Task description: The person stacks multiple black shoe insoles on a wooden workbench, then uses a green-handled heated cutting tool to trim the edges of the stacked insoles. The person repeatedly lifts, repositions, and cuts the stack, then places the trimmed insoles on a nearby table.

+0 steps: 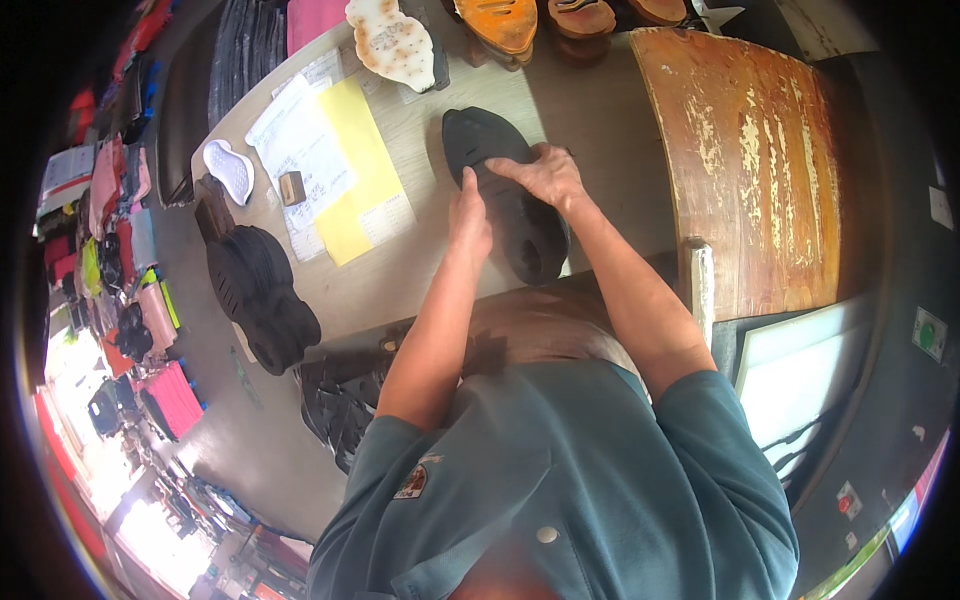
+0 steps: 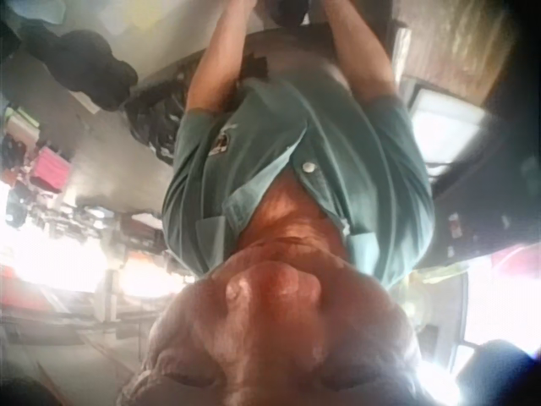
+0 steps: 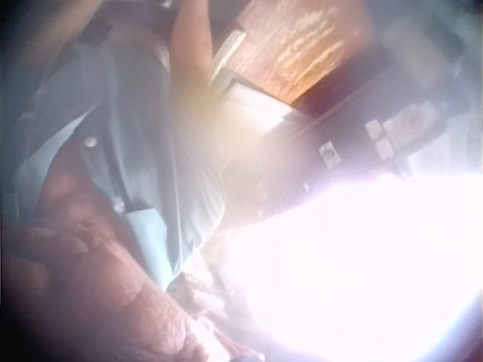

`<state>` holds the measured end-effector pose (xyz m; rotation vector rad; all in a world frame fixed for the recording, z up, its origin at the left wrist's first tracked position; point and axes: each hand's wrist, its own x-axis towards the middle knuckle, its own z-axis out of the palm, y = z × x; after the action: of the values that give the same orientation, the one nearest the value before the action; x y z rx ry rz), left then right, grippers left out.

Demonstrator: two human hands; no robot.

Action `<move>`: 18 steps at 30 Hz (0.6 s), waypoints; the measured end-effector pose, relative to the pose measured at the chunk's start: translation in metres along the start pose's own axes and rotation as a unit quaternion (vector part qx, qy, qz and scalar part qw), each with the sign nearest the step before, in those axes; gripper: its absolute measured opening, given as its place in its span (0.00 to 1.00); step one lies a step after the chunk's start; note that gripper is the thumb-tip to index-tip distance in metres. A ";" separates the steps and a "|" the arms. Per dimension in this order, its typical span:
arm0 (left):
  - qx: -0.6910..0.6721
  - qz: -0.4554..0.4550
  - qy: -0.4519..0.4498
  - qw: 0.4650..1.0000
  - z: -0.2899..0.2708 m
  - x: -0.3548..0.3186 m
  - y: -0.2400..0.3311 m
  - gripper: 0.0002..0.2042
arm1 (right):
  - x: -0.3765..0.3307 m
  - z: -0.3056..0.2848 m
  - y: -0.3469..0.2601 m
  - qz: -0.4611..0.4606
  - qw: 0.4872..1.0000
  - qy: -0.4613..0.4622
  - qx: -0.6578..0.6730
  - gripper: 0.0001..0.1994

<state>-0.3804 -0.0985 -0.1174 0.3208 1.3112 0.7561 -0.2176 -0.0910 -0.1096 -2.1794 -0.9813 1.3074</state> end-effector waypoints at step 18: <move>-0.063 0.155 -0.385 0.908 -0.053 -0.126 0.046 0.36 | -0.198 -0.024 -0.046 -0.160 0.874 -0.042 0.456 0.30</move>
<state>-0.4538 -0.1586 -0.0085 0.6556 0.4631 0.8519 -0.2741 -0.2081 0.0489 -1.1919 -0.5275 1.3242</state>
